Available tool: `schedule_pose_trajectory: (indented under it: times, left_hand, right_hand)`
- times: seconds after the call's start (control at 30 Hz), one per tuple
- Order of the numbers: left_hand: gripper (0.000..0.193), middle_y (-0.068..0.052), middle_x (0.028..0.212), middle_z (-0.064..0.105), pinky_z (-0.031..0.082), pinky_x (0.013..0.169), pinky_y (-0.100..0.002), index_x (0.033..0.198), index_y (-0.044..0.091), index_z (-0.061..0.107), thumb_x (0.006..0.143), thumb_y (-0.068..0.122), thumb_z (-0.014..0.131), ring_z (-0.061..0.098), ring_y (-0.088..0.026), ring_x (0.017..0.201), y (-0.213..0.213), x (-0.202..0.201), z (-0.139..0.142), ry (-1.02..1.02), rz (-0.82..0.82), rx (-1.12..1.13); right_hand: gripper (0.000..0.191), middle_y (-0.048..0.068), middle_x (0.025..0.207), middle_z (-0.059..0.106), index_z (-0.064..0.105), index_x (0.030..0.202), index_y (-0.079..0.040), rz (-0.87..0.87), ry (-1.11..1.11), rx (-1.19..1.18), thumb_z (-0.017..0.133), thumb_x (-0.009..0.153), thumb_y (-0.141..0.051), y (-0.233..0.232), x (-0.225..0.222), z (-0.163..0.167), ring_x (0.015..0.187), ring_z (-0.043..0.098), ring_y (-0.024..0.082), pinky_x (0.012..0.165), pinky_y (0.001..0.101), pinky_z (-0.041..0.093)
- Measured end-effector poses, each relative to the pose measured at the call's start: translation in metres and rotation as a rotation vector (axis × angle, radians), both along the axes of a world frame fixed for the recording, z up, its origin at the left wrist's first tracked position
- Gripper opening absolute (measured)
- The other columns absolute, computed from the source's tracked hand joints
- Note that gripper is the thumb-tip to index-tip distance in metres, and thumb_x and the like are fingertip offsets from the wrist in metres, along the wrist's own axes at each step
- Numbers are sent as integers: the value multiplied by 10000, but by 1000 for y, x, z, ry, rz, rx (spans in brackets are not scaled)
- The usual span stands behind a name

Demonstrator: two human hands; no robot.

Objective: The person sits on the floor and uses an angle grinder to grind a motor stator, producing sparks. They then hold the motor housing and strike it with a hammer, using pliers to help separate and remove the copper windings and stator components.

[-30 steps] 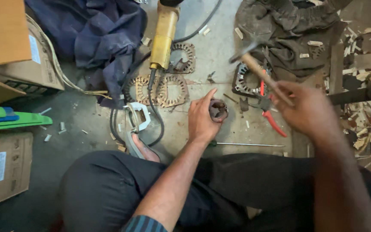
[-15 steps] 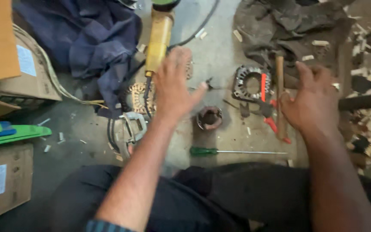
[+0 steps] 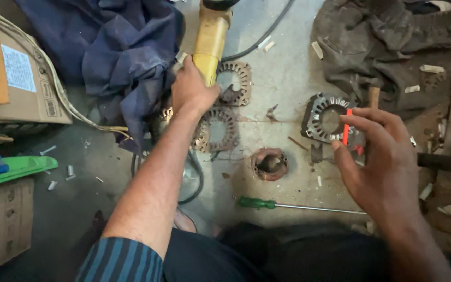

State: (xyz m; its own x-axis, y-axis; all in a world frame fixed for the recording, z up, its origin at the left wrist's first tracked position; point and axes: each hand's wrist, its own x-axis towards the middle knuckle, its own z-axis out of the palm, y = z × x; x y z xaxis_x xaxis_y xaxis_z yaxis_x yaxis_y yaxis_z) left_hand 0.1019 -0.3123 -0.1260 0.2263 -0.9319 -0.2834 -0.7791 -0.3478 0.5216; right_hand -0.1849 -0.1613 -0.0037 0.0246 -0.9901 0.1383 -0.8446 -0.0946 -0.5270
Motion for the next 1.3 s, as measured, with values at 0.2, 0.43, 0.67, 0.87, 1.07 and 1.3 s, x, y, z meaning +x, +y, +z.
schedule_pose_trajectory:
  times: [0.2,0.43,0.67,0.87,1.07,1.3]
  left_hand:
    - [688,-129,1101,730,555,875,-410,1230,63,634,636,280,905,700,-269,981,-7,2,18,360,37,-30]
    - [621,-54,994,694,585,735,-348,1259,28,622,724,243,853,678,-155,818,69,-29,86,1002,-145,41]
    - [837,-93,1297,639,511,1027,-341,1502,1,493,807,282,866,614,-177,1177,212,-74,169,1287,-475,51]
    - [1074,-131,1376,666,496,1076,-351,1586,65,402,708,441,893,663,-223,1266,231,-74,215,755,-871,-40]
    - [854,-104,1260,698,530,938,-445,1473,194,553,703,387,866,684,-320,1098,289,-86,253,177,-863,-560]
    - [552,-113,932,726,567,740,-456,1354,150,639,880,404,764,713,-332,843,335,-142,279,106,-733,-572]
  right_hand:
    - [337,96,1309,666,714,1229,-109,-61,-146,93,765,897,-82,2,-9,-2,858,620,217,746,332,522]
    - [490,86,1327,687,601,1393,-92,-135,-982,426,653,954,-302,16,-20,10,1182,642,178,1007,328,493]
    - [692,181,1408,577,424,1498,-47,86,-1718,402,584,990,-489,65,-5,56,1297,576,295,1142,480,425]
    - [657,158,1265,626,486,1409,-64,-41,-1758,295,682,939,-478,106,-8,79,1230,619,360,1119,545,462]
    - [555,130,1041,647,550,1306,-96,-124,-1933,275,727,929,-463,105,-29,72,1004,669,328,944,520,560]
    - [465,138,965,680,569,1189,-70,-421,-2114,381,761,864,-341,127,-54,75,907,665,284,904,454,585]
